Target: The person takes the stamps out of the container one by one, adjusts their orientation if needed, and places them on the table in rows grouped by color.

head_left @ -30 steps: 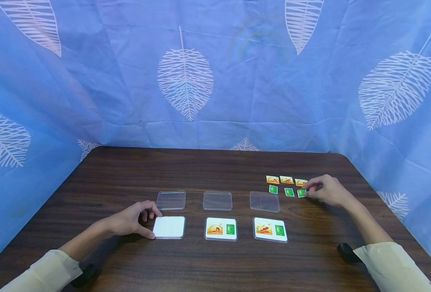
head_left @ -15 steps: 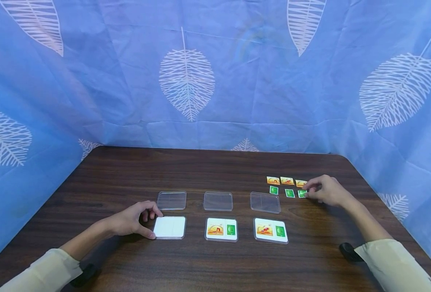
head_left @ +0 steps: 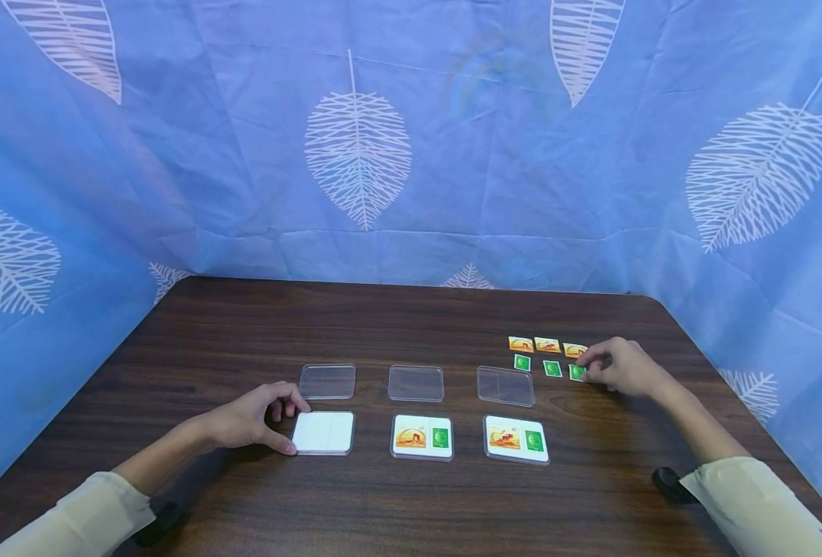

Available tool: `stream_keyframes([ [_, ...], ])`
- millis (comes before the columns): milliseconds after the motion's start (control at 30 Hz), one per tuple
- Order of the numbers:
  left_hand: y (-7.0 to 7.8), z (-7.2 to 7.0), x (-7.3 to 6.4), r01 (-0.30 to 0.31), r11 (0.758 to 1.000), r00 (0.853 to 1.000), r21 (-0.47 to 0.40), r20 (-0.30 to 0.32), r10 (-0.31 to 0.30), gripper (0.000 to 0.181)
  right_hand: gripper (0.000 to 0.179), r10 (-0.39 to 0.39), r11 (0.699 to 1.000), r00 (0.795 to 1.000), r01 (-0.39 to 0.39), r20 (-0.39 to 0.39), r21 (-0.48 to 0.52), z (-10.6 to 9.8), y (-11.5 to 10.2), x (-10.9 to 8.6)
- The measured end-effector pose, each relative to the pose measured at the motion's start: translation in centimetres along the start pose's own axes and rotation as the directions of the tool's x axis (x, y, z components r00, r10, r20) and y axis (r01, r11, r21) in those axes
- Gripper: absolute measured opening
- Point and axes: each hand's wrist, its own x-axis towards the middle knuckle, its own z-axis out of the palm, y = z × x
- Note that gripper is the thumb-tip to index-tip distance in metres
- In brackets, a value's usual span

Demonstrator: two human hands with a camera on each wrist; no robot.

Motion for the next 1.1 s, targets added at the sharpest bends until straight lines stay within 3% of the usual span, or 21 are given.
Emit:
stream_keyframes([
  [300, 0.1, 0.0, -0.1, -0.009, 1.000, 1.000, 0.003, 0.002, 0.009, 0.042, 0.015, -0.002, 1.000, 1.000, 0.002, -0.003, -0.022, 0.1, 0.0, -0.2],
  [600, 0.0, 0.1, 0.0, -0.004, 1.000, 1.000, -0.007, 0.001, 0.004, 0.042, 0.017, -0.025, 0.999, 0.998, 0.023, -0.057, -0.037, -0.1, -0.7, -0.6],
  [833, 0.1, -0.1, 0.0, 0.006, 1.000, 1.000, -0.005, -0.001, -0.006, 0.043, 0.016, -0.046, 0.999, 0.994, 0.044, -0.094, -0.026, 0.0, -2.3, -1.3],
  [1100, 0.1, -0.1, 0.1, -0.010, 1.000, 1.000, 0.001, -0.001, 0.010, 0.044, 0.018, -0.140, 0.990, 0.984, 0.139, -0.113, -0.015, 0.2, -4.8, -1.9],
])
